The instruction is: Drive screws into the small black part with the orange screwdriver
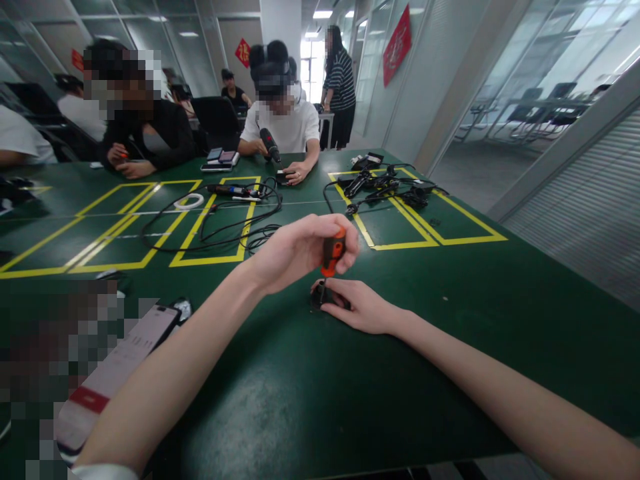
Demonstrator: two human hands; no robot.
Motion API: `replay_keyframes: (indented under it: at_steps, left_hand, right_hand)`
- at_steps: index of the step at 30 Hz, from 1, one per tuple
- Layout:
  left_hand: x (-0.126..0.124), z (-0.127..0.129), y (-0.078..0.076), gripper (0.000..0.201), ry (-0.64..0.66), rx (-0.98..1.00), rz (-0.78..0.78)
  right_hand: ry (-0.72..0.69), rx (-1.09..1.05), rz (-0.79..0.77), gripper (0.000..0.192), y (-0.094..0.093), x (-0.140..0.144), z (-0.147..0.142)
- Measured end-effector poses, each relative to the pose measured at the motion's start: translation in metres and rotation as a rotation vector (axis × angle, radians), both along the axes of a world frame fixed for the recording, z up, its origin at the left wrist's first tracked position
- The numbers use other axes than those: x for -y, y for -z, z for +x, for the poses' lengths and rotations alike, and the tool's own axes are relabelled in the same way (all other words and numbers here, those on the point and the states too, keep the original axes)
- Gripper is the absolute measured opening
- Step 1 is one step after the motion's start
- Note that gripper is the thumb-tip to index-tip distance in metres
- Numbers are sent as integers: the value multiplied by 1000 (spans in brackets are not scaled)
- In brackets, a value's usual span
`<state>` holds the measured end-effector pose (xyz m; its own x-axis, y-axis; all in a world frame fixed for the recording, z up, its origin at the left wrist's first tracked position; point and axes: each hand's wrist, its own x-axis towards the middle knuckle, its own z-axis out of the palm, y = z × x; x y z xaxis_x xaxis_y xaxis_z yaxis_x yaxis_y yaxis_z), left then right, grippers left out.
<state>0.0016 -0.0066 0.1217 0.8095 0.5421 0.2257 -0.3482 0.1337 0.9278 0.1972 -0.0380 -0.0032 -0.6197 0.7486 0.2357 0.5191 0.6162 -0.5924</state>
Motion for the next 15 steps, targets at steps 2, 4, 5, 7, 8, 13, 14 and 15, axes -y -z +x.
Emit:
replay_keyframes:
  at_steps: [2,4,5,7,8,13,14,15]
  left_hand:
    - [2,1,1,16,-28,7,-9]
    - [3,2,1,20,-58,4,-20]
    - [4,2,0,23,-70,1,-26]
    - [4,2,-1,25,-86,-11,-31]
    - [4,2,-1,24,-86,-12,-29]
    - [-1,0,-1,34,-12,19,-16]
    - [-1,0,-1,35,-4,19,-18]
    - [-1,0,0,35,-4,18,-22]
  right_hand:
    - [3,1,2,19,0,0,0]
    - [1,4,2,19,-1,0,0]
    - [0,6,2,19,-1,0,0]
    - [-5,9,-3,19,-1,0,0]
    - [-6,7,-5,20,-2,0,0]
    - [-6,3,6,19,-2,0,0]
    - [-7,5,9,18,-2,0,0]
    - [-8,7,13,18,-2,0,0]
